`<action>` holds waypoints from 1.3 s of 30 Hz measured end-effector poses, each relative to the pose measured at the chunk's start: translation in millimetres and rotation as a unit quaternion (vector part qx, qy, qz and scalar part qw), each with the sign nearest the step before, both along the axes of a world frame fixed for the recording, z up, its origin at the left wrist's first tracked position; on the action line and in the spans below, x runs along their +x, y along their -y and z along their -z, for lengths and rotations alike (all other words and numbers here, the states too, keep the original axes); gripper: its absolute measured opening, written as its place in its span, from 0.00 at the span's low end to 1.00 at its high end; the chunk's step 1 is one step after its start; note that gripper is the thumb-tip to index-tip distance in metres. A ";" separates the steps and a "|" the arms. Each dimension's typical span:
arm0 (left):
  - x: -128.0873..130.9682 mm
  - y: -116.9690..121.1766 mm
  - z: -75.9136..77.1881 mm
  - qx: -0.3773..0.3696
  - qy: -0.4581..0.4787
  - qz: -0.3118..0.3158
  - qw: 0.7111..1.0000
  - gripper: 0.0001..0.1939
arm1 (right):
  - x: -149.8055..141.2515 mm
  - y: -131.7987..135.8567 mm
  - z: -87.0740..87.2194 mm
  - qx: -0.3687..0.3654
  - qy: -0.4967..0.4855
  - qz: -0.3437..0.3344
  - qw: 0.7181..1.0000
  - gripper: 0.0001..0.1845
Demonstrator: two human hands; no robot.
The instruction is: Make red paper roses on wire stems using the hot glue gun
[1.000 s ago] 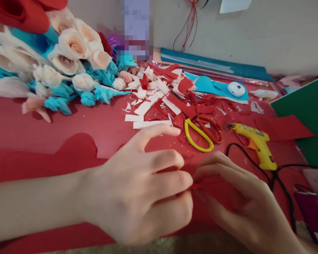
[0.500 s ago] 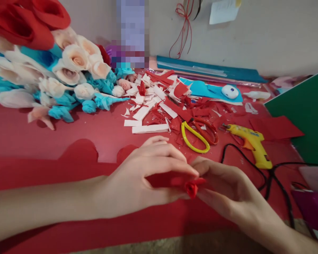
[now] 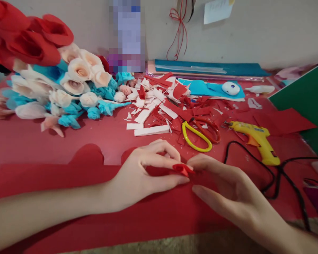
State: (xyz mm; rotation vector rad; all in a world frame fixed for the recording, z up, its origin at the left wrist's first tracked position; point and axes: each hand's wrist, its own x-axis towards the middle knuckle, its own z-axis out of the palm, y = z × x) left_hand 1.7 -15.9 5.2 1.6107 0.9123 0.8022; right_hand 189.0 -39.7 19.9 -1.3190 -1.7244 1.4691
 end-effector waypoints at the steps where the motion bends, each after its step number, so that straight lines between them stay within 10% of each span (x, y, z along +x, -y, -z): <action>1: 0.2 -0.1 0.1 -0.013 0.004 -0.006 1.000 0.06 | 0.1 0.1 0.2 0.023 0.004 0.002 1.000 0.10; 14: 2.0 1.7 1.7 -0.114 0.090 -0.018 0.989 0.05 | -6.7 -0.4 2.5 0.178 0.079 0.017 0.981 0.08; 39: 3.9 4.3 0.6 -0.154 0.138 0.011 0.978 0.06 | -4.5 2.7 1.3 0.095 0.042 -0.035 0.994 0.07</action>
